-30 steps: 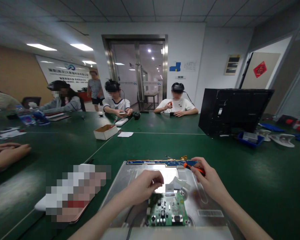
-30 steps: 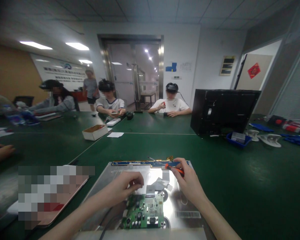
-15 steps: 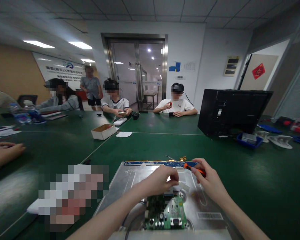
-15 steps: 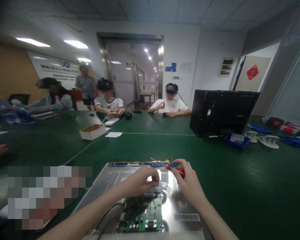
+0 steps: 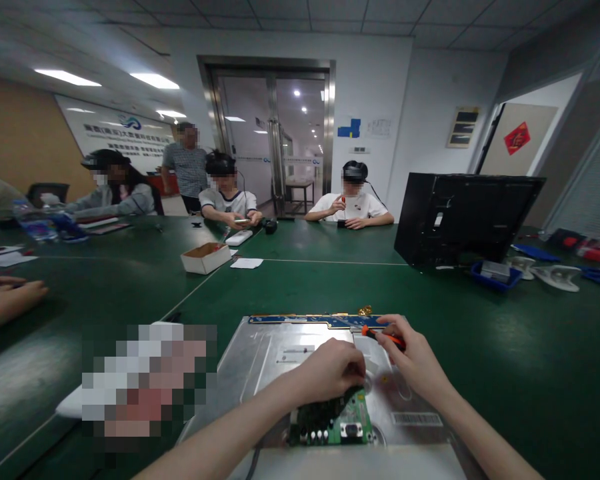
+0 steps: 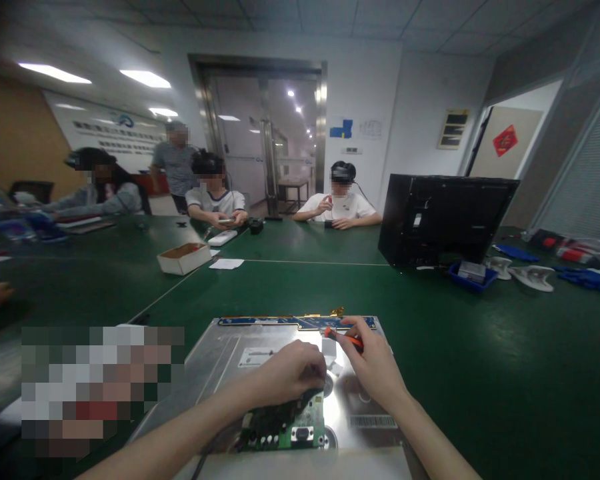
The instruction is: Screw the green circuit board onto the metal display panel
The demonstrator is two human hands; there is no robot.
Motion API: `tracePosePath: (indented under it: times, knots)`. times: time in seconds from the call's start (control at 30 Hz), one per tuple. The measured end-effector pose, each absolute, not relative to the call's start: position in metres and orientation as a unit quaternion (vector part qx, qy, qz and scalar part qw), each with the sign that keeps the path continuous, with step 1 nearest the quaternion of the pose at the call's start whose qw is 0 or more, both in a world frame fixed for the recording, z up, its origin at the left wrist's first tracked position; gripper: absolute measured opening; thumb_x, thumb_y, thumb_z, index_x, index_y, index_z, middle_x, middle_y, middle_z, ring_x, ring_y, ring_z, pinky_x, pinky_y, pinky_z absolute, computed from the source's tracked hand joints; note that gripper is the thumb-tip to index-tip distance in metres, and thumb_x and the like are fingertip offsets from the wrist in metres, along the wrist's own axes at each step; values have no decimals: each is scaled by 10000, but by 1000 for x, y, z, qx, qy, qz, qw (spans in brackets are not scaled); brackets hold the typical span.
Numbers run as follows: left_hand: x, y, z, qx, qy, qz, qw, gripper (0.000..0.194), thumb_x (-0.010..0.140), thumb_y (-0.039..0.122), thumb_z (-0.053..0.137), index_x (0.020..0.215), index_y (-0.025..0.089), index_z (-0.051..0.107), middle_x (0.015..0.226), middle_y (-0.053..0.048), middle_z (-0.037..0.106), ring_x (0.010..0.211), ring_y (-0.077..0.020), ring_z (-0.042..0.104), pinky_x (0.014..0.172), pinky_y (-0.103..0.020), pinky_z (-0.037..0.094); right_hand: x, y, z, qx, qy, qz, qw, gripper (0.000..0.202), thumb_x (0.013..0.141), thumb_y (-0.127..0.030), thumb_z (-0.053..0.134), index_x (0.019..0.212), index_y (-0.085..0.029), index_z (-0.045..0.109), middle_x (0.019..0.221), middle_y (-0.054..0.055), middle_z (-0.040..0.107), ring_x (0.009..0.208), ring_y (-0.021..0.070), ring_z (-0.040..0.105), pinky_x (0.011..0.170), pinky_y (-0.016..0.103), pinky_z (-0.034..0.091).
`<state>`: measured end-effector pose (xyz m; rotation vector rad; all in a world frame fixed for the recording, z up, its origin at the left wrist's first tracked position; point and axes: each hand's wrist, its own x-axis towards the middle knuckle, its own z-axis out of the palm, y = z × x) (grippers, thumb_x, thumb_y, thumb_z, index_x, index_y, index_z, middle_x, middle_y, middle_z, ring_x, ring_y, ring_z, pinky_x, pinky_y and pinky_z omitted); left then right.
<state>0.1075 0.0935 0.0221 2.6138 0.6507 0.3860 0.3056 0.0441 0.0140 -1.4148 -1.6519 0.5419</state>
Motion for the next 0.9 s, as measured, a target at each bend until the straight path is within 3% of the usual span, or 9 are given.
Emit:
tracePosePath:
  times: [0.23, 0.4, 0.57, 0.7, 0.9]
  knots:
    - [107, 93, 22, 942, 239, 132, 195, 61, 773, 133, 758, 823, 159, 735, 795, -43, 708, 717, -186, 628, 654, -244, 411, 300, 42, 15, -550, -648, 252, 462, 269, 890, -466, 578, 1010, -228, 611, 736, 2, 658, 546, 156, 565, 492, 260, 416]
    - [105, 94, 24, 943, 218, 133, 213, 126, 789, 77, 678, 860, 159, 743, 808, -48, 711, 727, -181, 628, 667, -239, 419, 298, 45, 27, -539, -596, 281, 525, 265, 839, -447, 636, 935, -202, 606, 682, -6, 633, 494, 131, 534, 420, 233, 410]
    - [105, 98, 24, 928, 237, 131, 256, 133, 769, 61, 684, 819, 161, 755, 796, -40, 727, 721, -179, 636, 675, -233, 422, 293, 58, 54, -512, -535, 309, 597, 330, 695, -411, 770, 890, -193, 617, 780, 13, 662, 545, 137, 569, 402, 224, 443]
    - [104, 98, 25, 919, 249, 131, 277, 86, 776, 100, 716, 826, 155, 759, 776, -33, 733, 693, -168, 641, 662, -220, 434, 283, 65, 63, -485, -475, 332, 655, 423, 599, -363, 841, 917, -202, 612, 783, -2, 655, 633, 155, 619, 482, 234, 504]
    - [104, 99, 25, 904, 267, 132, 305, 61, 756, 122, 750, 796, 168, 757, 762, -12, 725, 710, -158, 640, 673, -208, 436, 281, 60, 44, -461, -393, 336, 721, 423, 711, -494, 751, 952, -223, 534, 886, 34, 679, 696, 174, 648, 515, 258, 516]
